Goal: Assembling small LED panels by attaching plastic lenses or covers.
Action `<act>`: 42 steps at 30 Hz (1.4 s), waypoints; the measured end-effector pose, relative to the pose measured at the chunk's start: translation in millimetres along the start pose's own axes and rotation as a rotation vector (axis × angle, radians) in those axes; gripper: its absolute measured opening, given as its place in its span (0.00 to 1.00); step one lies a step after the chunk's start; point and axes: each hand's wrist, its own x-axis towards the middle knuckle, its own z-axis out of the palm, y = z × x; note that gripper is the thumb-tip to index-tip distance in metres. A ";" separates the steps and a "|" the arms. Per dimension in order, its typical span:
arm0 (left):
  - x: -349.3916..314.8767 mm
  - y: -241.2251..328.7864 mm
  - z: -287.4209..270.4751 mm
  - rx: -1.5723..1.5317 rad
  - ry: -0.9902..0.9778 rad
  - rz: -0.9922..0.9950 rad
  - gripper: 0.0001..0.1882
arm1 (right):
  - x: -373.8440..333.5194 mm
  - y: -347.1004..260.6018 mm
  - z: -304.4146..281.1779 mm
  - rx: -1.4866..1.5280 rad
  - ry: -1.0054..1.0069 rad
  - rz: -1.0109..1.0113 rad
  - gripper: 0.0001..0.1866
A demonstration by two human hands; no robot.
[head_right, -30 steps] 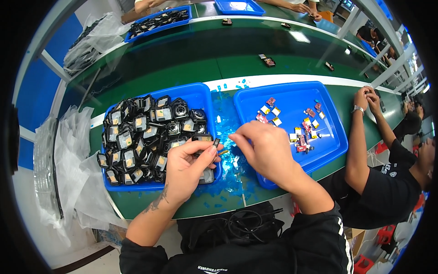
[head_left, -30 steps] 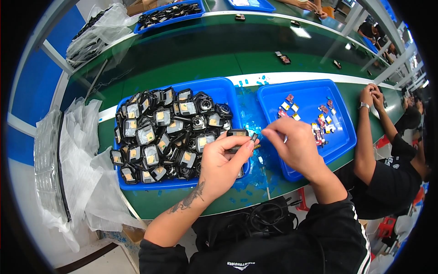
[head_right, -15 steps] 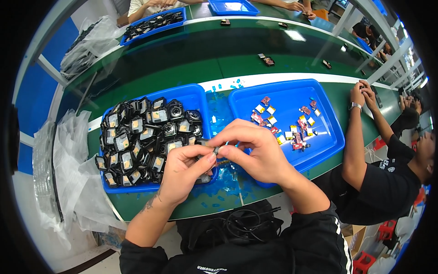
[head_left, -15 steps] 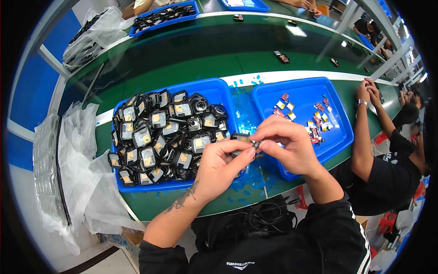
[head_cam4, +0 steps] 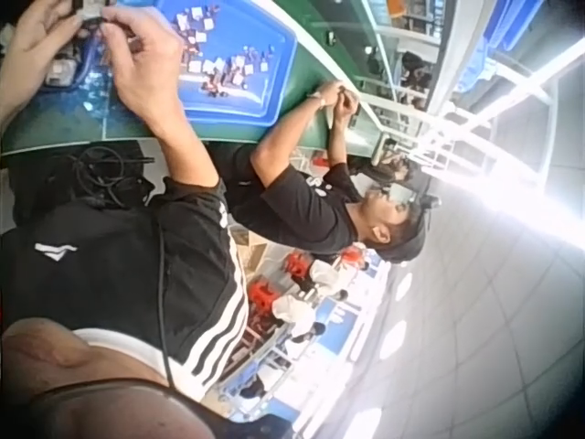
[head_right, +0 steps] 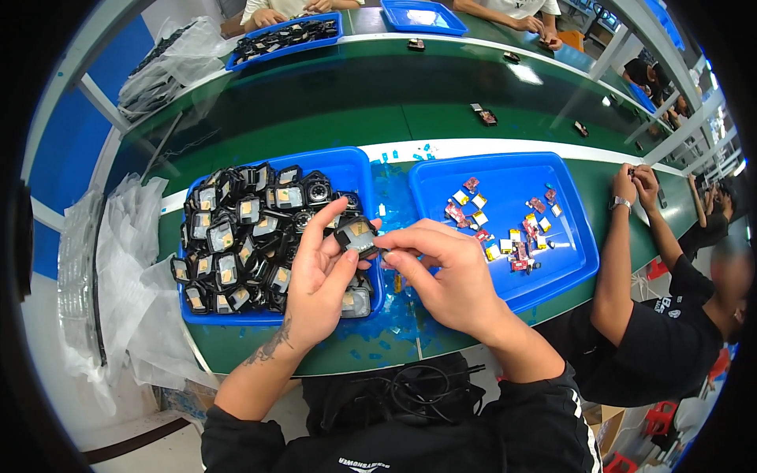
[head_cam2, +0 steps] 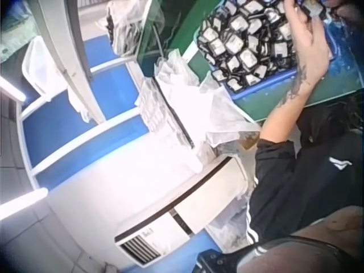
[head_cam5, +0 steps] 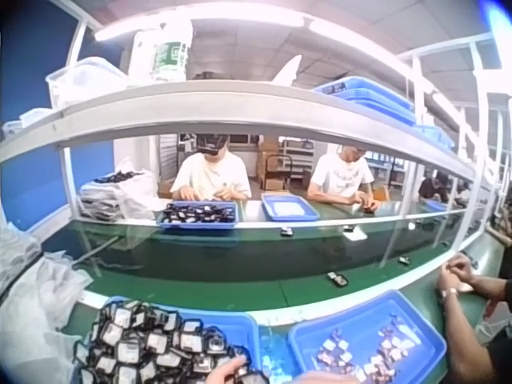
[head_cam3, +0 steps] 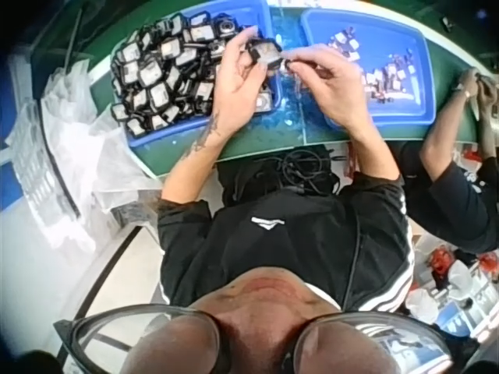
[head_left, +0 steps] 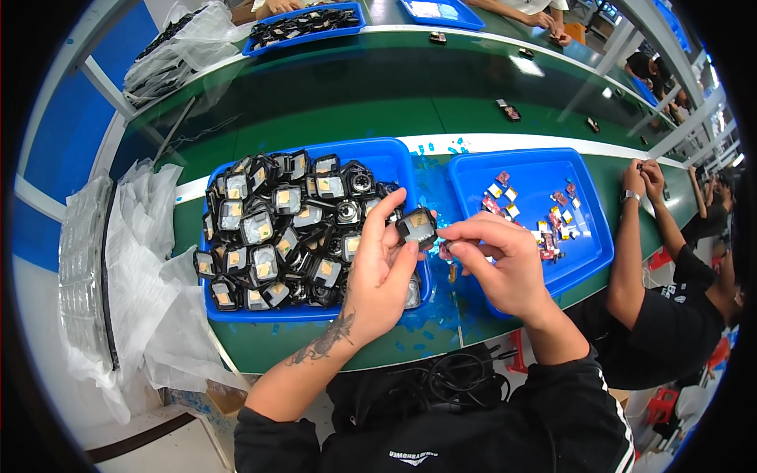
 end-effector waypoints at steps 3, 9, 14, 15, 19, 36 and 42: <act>-0.2 1.7 -0.4 -0.040 -0.040 -0.063 0.23 | 5.3 -2.2 7.5 -0.088 0.052 -0.111 0.09; -0.2 2.1 -0.2 -0.059 -0.050 -0.101 0.22 | 8.2 -10.8 15.0 -0.260 0.118 -0.168 0.07; 0.0 0.2 -2.2 -0.105 -0.123 -0.110 0.23 | 9.1 -9.7 15.1 -0.279 0.159 -0.243 0.06; -0.1 0.4 -2.0 -0.106 -0.119 -0.112 0.23 | 9.7 -10.8 15.7 -0.277 0.156 -0.241 0.06; -0.2 -1.5 -1.1 -0.140 -0.127 -0.096 0.22 | 11.6 -15.7 15.9 -0.285 0.125 -0.197 0.05; -4.3 1.7 1.2 -0.052 -0.145 -0.119 0.23 | 17.4 -9.6 6.5 -0.294 0.131 -0.163 0.11; -1.3 7.1 8.2 -0.158 -0.028 -0.010 0.24 | 9.7 4.1 -4.5 0.165 0.214 0.036 0.08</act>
